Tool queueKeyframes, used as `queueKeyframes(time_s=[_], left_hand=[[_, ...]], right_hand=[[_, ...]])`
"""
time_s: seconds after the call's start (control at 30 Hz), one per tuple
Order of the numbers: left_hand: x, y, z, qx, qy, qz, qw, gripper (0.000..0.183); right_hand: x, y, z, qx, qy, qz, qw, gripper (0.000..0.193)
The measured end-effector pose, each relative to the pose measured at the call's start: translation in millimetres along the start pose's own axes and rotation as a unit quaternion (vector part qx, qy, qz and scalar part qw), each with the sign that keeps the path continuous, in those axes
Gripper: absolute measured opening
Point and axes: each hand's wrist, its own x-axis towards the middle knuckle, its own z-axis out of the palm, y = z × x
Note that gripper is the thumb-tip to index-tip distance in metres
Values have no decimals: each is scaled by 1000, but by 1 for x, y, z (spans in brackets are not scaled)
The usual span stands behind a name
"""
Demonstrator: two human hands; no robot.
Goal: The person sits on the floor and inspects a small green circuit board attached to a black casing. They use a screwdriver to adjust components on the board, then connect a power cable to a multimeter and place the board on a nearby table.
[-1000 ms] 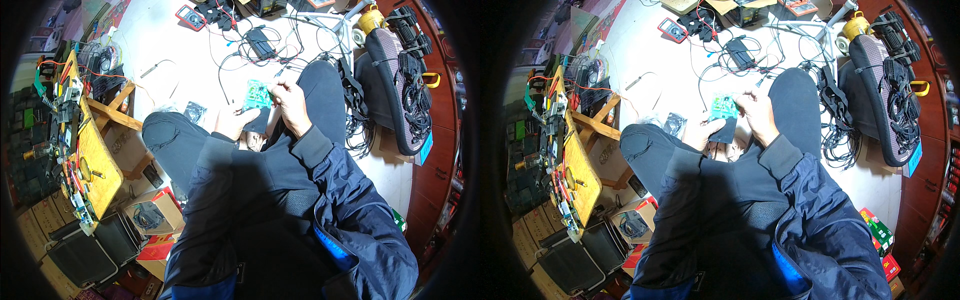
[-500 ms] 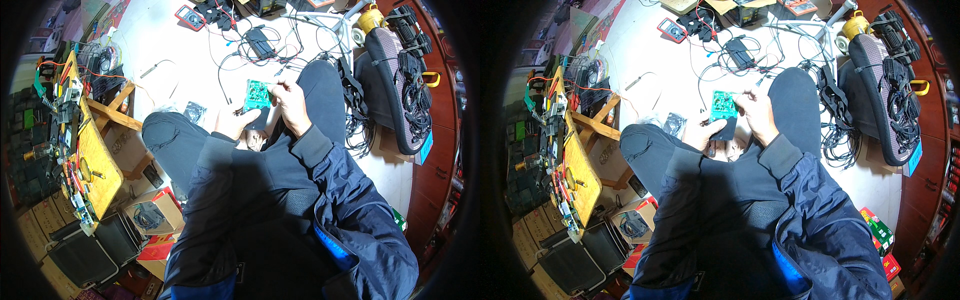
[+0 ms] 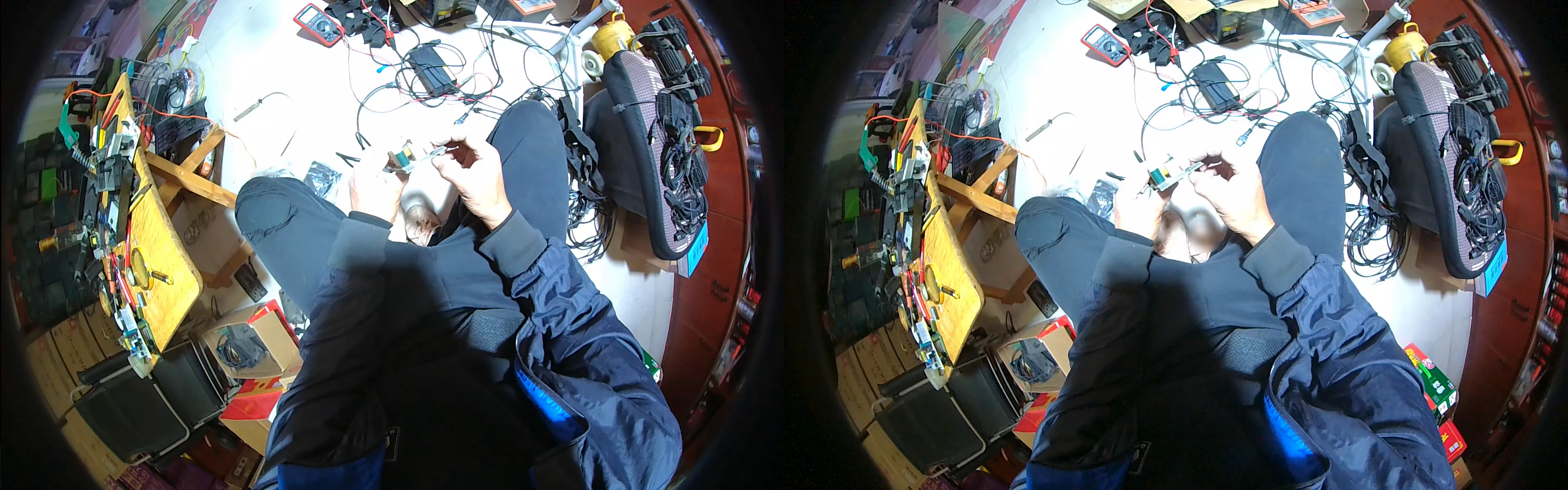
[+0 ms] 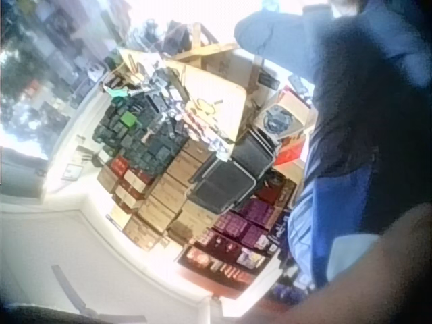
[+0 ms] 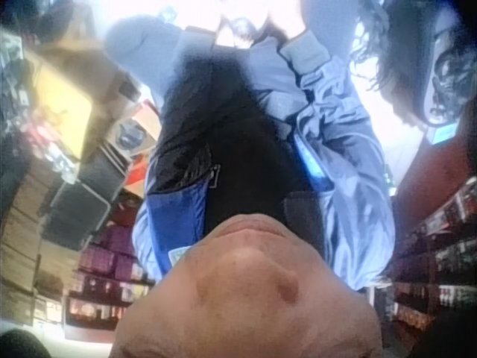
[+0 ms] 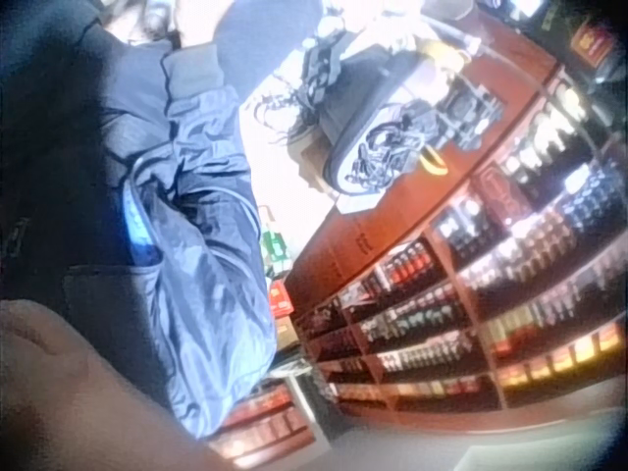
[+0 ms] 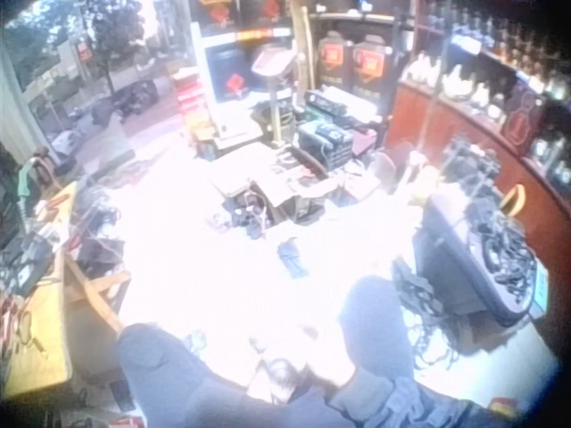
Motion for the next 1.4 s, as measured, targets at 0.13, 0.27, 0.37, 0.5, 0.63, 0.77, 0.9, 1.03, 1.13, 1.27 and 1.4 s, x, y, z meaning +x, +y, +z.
queueKeyframes(time_s=[0.13,0.27,0.37,0.5,0.63,0.77,0.9,1.03,1.13,1.27,1.4], left_hand=[[3,0,-4,85,47,68,993,32],[5,2,-3,69,78,71,992,30],[4,2,-1,58,84,68,992,33],[6,3,-5,86,115,115,983,44],[9,9,-13,130,135,173,967,51],[15,12,-23,157,129,220,954,49],[17,10,-25,81,1,102,992,37],[6,12,-25,-68,-176,-88,978,39],[1,19,-23,-159,-210,-134,955,39],[0,25,-22,-255,-229,-155,926,38],[0,24,-22,-249,-242,-171,922,38]], right_hand=[[0,-3,1,2,-5,8,1000,31],[-1,-3,2,9,-17,9,1000,33],[-2,-2,1,11,-27,7,1000,34],[-4,-1,4,28,-39,-12,999,31],[-6,-4,8,33,-43,-17,998,27],[-7,-7,11,33,-41,-28,998,30],[-6,-7,9,33,-31,1,999,37],[0,-3,5,-58,10,34,998,41],[5,2,6,-21,37,49,998,39],[5,1,4,-16,40,65,997,36],[4,1,4,3,37,76,996,37]])
